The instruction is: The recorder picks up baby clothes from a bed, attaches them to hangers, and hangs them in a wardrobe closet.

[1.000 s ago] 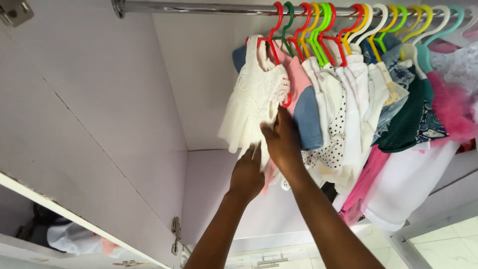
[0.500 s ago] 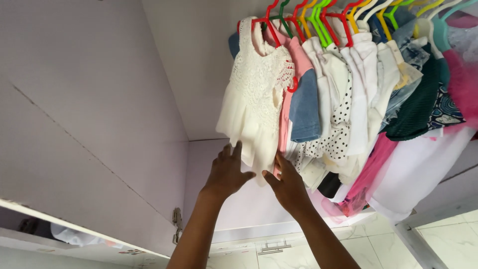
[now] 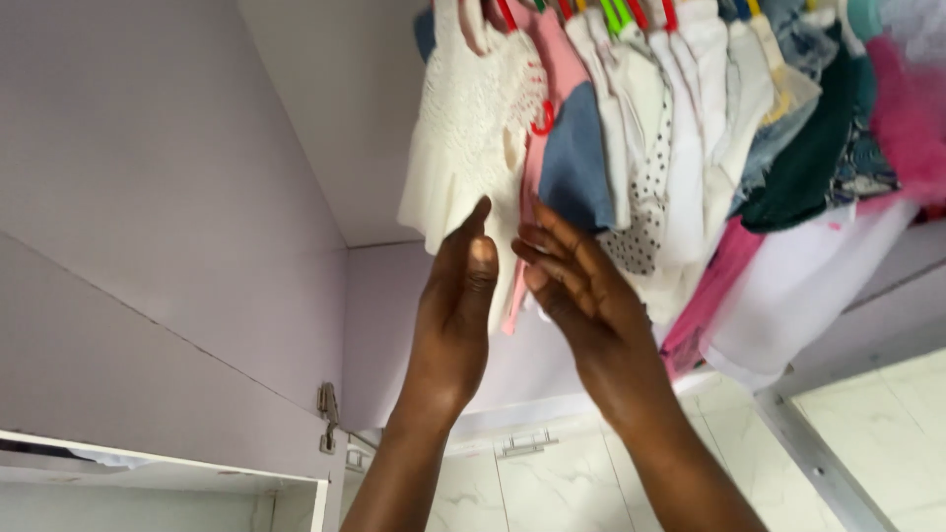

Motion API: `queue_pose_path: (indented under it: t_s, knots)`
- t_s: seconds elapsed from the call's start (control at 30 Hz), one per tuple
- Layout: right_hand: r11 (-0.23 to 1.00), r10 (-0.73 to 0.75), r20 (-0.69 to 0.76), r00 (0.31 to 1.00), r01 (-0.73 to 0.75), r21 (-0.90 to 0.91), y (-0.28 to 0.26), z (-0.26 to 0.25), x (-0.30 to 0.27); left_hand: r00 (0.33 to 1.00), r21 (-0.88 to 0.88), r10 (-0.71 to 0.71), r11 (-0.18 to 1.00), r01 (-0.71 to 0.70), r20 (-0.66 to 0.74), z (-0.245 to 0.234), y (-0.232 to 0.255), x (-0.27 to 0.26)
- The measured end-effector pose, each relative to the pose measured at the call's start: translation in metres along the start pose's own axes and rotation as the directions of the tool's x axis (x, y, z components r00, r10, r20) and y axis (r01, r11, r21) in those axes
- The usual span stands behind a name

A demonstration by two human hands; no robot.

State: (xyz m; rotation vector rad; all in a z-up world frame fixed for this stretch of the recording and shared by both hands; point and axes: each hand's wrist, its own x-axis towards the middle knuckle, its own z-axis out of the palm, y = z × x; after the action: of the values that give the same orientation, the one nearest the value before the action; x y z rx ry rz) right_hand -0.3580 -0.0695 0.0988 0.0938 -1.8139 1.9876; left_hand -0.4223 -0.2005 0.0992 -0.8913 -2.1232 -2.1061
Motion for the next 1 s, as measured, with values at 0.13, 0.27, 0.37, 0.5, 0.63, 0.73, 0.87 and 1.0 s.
queue_pose_path:
  t_s: [0.13, 0.27, 0.37, 0.5, 0.63, 0.73, 0.87, 1.0]
  knots:
    - [0.999, -0.007, 0.006, 1.0, 0.007, 0.038, -0.027, -0.008, -0.006, 0.999, -0.034, 0.036, 0.999, -0.035, 0.022, 0.006, 0.021, -0.012]
    - [0.996, -0.05, -0.036, 0.998, 0.053, 0.075, -0.034, -0.016, -0.013, 0.998, -0.181, -0.016, 0.983, 0.027, 0.065, 0.015, 0.036, -0.02]
    - [0.998, -0.034, -0.08, 0.996, 0.038, 0.053, -0.024, -0.023, -0.024, 0.991, -0.224, -0.065, 0.97, 0.09, 0.117, 0.03, 0.031, -0.031]
    - [0.999, 0.025, -0.105, 0.994, -0.021, 0.042, -0.002, -0.038, -0.052, 0.972, -0.256, -0.127, 0.951, 0.176, 0.197, 0.054, 0.014, -0.053]
    - [0.991, 0.132, -0.124, 0.983, -0.131, 0.021, -0.001, -0.06, -0.088, 0.932, -0.259, -0.259, 0.91, 0.323, 0.253, 0.074, 0.018, -0.081]
    - [0.98, 0.192, -0.14, 0.971, -0.184, 0.074, -0.005, -0.075, -0.117, 0.898, -0.291, -0.337, 0.862, 0.414, 0.282, 0.088, 0.017, -0.102]
    - [0.964, 0.247, -0.198, 0.949, -0.22, 0.148, -0.01, -0.094, -0.148, 0.872, -0.299, -0.356, 0.837, 0.457, 0.335, 0.112, 0.021, -0.121]
    - [0.962, 0.254, -0.268, 0.929, -0.216, 0.165, -0.018, -0.11, -0.174, 0.863, -0.316, -0.338, 0.829, 0.462, 0.376, 0.137, 0.024, -0.14]
